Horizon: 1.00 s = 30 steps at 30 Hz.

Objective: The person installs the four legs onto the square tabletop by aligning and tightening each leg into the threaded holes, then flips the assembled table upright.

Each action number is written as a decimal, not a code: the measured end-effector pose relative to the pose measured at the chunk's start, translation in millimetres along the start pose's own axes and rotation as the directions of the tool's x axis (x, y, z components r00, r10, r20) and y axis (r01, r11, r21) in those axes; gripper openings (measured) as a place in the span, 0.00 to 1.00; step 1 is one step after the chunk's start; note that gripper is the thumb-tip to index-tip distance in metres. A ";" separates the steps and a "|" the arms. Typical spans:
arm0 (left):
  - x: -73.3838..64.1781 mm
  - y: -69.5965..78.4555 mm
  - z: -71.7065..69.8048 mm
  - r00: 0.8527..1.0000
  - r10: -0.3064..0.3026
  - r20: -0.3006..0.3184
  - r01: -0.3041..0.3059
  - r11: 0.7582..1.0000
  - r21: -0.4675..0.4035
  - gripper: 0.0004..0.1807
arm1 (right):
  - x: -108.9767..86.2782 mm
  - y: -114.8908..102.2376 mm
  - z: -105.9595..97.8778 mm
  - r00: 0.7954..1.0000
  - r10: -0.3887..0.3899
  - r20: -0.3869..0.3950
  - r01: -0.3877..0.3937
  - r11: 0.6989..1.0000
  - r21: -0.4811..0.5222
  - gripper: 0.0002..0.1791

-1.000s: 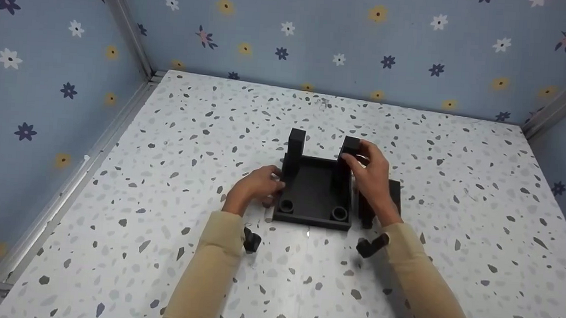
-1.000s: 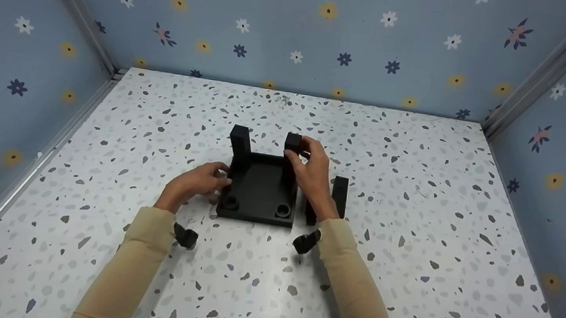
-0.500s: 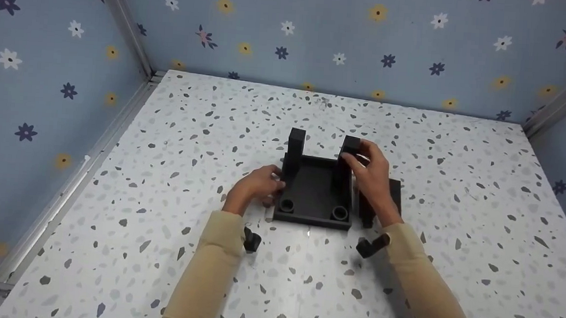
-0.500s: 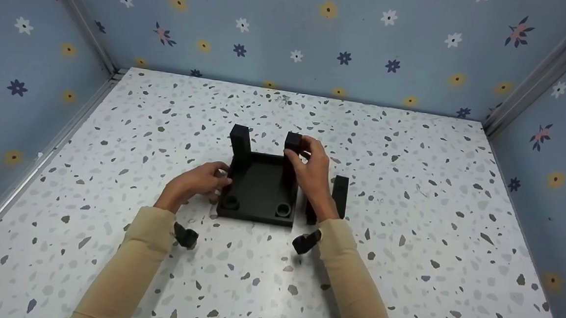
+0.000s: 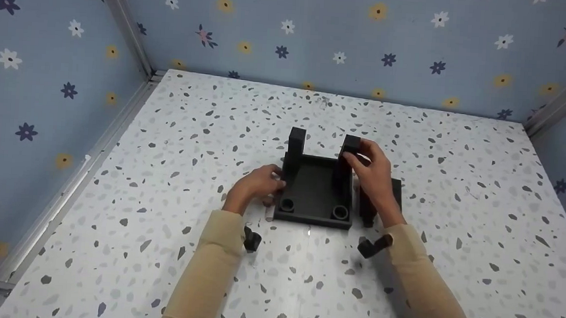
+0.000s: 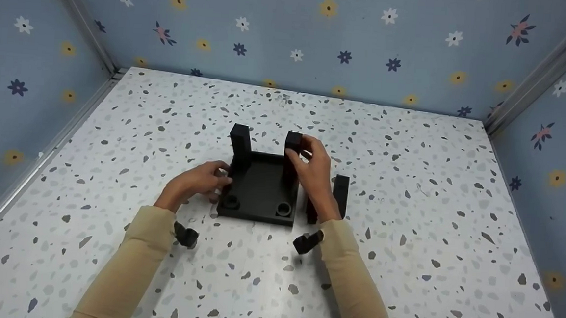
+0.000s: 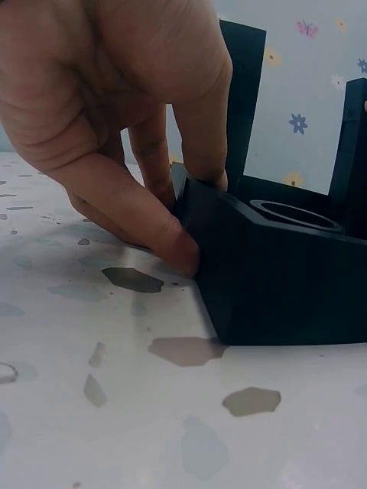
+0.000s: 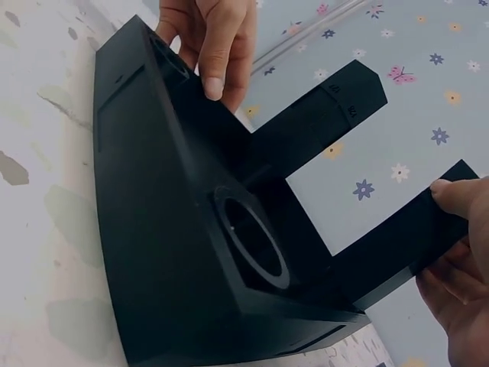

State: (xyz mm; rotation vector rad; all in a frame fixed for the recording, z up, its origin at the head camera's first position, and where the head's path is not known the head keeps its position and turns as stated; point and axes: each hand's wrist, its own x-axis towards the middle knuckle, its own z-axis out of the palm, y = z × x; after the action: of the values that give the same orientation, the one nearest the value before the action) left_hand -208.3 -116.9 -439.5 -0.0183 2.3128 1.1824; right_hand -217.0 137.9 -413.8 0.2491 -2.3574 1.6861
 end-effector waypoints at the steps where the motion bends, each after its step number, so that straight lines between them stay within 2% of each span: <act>1: 0.0 0.1 0.2 1.000 0.003 -0.002 -0.003 1.000 0.011 0.23 | -0.1 0.1 -1.1 1.000 -0.003 0.000 0.003 1.000 0.010 0.24; 7: -0.5 0.7 0.6 1.000 -0.004 -0.004 0.004 1.000 0.021 0.23 | -2.6 0.9 -10.0 1.000 -0.028 -0.003 0.028 0.998 0.053 0.23; 14: 1.4 1.5 0.1 0.999 -0.039 0.002 0.039 0.999 -0.004 0.23 | -4.9 0.4 -24.7 1.000 0.005 -0.008 -0.005 0.999 0.032 0.22; 21: 2.1 0.5 0.3 1.000 -0.025 -0.005 0.025 1.000 0.018 0.23 | -8.4 0.1 -36.3 1.000 0.010 -0.018 -0.010 1.000 0.004 0.22; 27: 0.9 0.3 1.6 1.000 -0.016 -0.001 0.016 1.000 -0.016 0.23 | -12.6 -0.1 -46.4 0.999 0.051 -0.013 -0.051 0.999 -0.015 0.23; 30: 0.7 0.7 1.7 1.000 -0.011 -0.008 0.011 1.000 -0.006 0.23 | -14.9 -1.9 -50.2 0.997 0.072 -0.019 -0.073 0.997 -0.031 0.23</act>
State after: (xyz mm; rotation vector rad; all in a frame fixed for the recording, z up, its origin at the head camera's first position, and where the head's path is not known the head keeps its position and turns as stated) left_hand -208.3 -115.0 -440.1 -0.0374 2.3128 1.1863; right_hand -197.8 184.8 -400.7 0.1441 -2.4049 1.6744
